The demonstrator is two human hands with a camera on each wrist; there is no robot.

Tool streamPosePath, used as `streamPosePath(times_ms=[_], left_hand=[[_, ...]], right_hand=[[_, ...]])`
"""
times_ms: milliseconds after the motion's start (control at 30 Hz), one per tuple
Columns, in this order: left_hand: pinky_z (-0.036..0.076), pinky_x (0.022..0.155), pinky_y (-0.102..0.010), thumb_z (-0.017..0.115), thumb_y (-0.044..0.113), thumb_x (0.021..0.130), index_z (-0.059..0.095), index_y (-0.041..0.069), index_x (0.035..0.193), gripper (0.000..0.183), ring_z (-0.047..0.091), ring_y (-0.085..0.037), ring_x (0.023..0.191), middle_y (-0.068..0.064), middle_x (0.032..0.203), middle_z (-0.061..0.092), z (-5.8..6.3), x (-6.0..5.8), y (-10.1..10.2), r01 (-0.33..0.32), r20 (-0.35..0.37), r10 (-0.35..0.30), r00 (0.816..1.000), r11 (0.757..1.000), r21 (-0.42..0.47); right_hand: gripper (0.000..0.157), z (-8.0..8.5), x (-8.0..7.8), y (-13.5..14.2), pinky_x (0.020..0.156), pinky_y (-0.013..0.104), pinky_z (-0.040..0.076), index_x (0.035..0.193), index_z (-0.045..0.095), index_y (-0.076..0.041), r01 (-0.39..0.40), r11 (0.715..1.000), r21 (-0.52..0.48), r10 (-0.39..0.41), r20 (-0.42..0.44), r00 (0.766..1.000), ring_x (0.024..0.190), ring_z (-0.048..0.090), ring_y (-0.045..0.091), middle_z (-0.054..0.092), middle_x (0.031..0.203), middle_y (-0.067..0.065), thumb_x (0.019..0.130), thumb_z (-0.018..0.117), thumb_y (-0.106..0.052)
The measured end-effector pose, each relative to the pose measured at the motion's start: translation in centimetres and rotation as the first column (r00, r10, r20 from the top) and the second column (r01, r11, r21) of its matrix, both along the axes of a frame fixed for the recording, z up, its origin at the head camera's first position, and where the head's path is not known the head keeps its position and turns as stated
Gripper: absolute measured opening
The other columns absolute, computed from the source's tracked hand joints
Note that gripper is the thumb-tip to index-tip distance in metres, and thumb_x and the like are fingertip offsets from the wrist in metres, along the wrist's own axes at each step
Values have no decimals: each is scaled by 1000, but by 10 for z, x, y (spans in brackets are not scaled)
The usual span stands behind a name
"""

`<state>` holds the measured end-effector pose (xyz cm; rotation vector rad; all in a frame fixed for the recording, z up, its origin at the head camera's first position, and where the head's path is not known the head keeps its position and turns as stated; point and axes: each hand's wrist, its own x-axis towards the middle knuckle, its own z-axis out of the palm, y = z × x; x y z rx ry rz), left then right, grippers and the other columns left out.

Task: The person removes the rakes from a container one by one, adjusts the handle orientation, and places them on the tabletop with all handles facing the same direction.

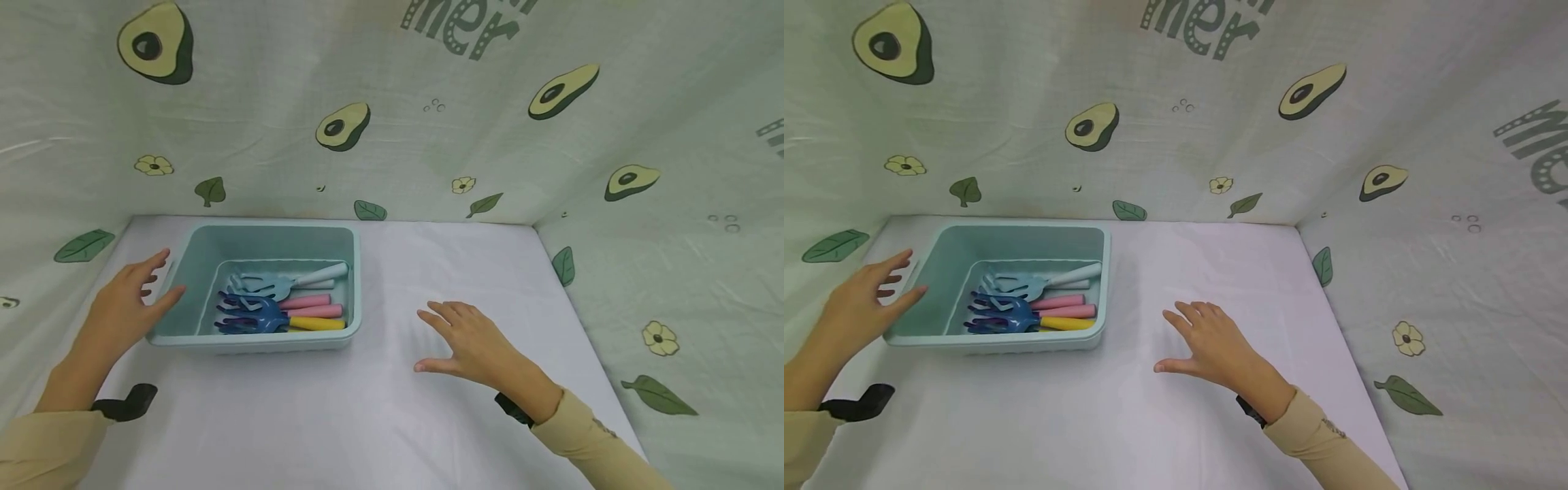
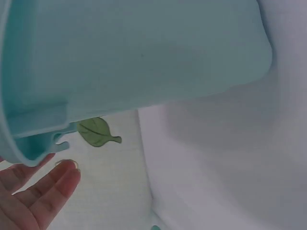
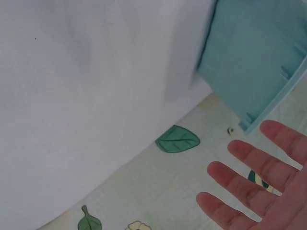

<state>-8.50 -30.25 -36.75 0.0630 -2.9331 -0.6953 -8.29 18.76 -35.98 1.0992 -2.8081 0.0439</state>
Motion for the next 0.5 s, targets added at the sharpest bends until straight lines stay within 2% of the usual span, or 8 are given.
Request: streamPosePath(times_ms=[133,300,500], left_hand=[[42,74,-60,56,32,88,20,12,145,70,46,-53,100,-33,127,40,-9,-3,-2,-27,28,26,999,999,46],[48,67,-56,51,34,91,23,8,144,65,50,-51,94,-38,118,46,-15,-3,-3,-64,63,59,996,994,92],[50,58,-49,49,30,92,31,5,140,57,54,-47,87,-35,108,51,-16,0,-4,-98,45,93,995,985,143]], right_hand=[[82,0,0,0,95,42,40,129,50,-16,0,1000,-4,0,-3,1000,112,53,27,53,128,7,72,47,-74],[82,1,0,0,96,42,40,129,50,-16,6,1000,5,-6,-5,1000,112,53,26,54,127,7,71,47,-75],[82,2,0,-1,96,41,41,129,50,-16,6,1000,9,-6,-10,1000,112,53,26,54,128,7,71,48,-74]])
